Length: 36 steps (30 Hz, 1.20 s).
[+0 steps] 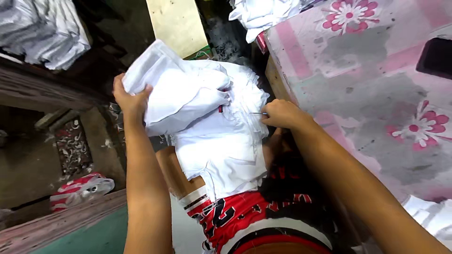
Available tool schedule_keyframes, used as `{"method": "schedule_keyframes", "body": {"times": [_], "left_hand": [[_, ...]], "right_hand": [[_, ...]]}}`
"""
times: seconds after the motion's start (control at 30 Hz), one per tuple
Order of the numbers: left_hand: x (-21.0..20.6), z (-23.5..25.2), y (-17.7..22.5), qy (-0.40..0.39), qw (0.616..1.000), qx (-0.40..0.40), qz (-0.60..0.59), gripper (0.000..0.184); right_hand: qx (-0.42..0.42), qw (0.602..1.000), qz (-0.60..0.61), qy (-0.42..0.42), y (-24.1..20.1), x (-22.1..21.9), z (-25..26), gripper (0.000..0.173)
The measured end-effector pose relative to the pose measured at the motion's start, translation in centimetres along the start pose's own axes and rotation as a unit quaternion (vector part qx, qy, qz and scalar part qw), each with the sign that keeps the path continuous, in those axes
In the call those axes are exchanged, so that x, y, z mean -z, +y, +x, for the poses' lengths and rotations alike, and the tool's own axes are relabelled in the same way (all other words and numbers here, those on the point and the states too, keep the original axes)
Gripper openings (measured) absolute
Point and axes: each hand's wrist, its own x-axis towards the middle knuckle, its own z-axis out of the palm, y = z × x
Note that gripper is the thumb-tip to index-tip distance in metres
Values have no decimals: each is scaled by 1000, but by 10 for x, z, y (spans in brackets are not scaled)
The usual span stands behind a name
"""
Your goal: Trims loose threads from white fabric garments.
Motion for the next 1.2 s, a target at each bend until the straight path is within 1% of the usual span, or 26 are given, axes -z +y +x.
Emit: {"method": "schedule_keyframes", "body": {"times": [0.07,0.1,0.13,0.2,0.27,0.33,0.37,0.47,0.53,0.57,0.6,0.63,0.67,0.7,0.73,0.77,0.8,0.83,0.87,0.9,1.0,1.03,1.13,1.2], "left_hand": [[-19,-14,-24,-35,985,88,143,66],[-28,-23,-36,-60,973,118,188,61],[-35,-31,-45,-72,966,142,203,58],[-37,-41,-48,-72,961,171,206,59],[-31,-45,-38,-54,957,167,230,68],[-25,-49,-20,3,959,140,248,87],[-24,-52,-7,30,960,111,256,89],[-40,-76,33,82,970,-27,225,76],[-71,-94,35,71,965,-137,212,69],[-91,-100,26,45,958,-175,221,68],[-111,-105,12,2,952,-196,235,66],[-126,-110,-3,-35,947,-206,246,66],[-133,-112,-10,-56,947,-209,237,65],[-132,-113,-10,-63,956,-205,198,61],[-127,-115,-5,-51,970,-194,137,56],[-118,-121,2,-16,980,-179,88,49],[-108,-130,11,35,982,-168,80,42],[-101,-138,17,83,977,-170,94,34],[-97,-145,20,102,972,-183,108,29],[-96,-151,19,90,968,-201,118,28],[-108,-156,3,15,962,-238,136,28],[-114,-154,-2,8,959,-246,141,26],[-126,-145,-9,31,946,-280,159,16],[-128,-143,-9,53,942,-283,172,10]], "right_hand": [[-8,1000,-4,-12,-3,2,0,24],[-11,1000,-6,-17,-3,2,1,24],[-14,1000,-7,-22,-3,3,1,25],[-11,1000,-11,-27,-2,2,2,25],[-5,1000,-18,-23,-1,-1,2,25],[-5,999,-26,-21,-2,-1,1,25],[-9,999,-28,-26,-3,0,1,25],[-8,999,-31,-29,-1,-2,2,27],[-3,999,-32,-24,0,-3,2,28],[-2,999,-36,-23,1,-4,2,29],[-2,999,-40,-22,1,-4,2,29],[-2,999,-43,-22,1,-5,1,29],[-4,999,-45,-22,1,-5,1,29],[-4,999,-44,-19,2,-4,2,29],[-7,999,-42,-16,2,-4,2,28],[-10,999,-40,-15,3,-5,3,28],[-13,999,-40,-17,3,-6,2,28],[-15,999,-42,-21,2,-6,3,29],[-13,999,-42,-22,2,-5,3,29],[-10,999,-41,-22,3,-4,3,29],[2,999,-39,-21,5,-5,3,29],[1,999,-39,-22,5,-5,3,30],[-7,999,-34,-16,7,-7,4,29],[-2,999,-36,4,8,-10,3,27]]}}
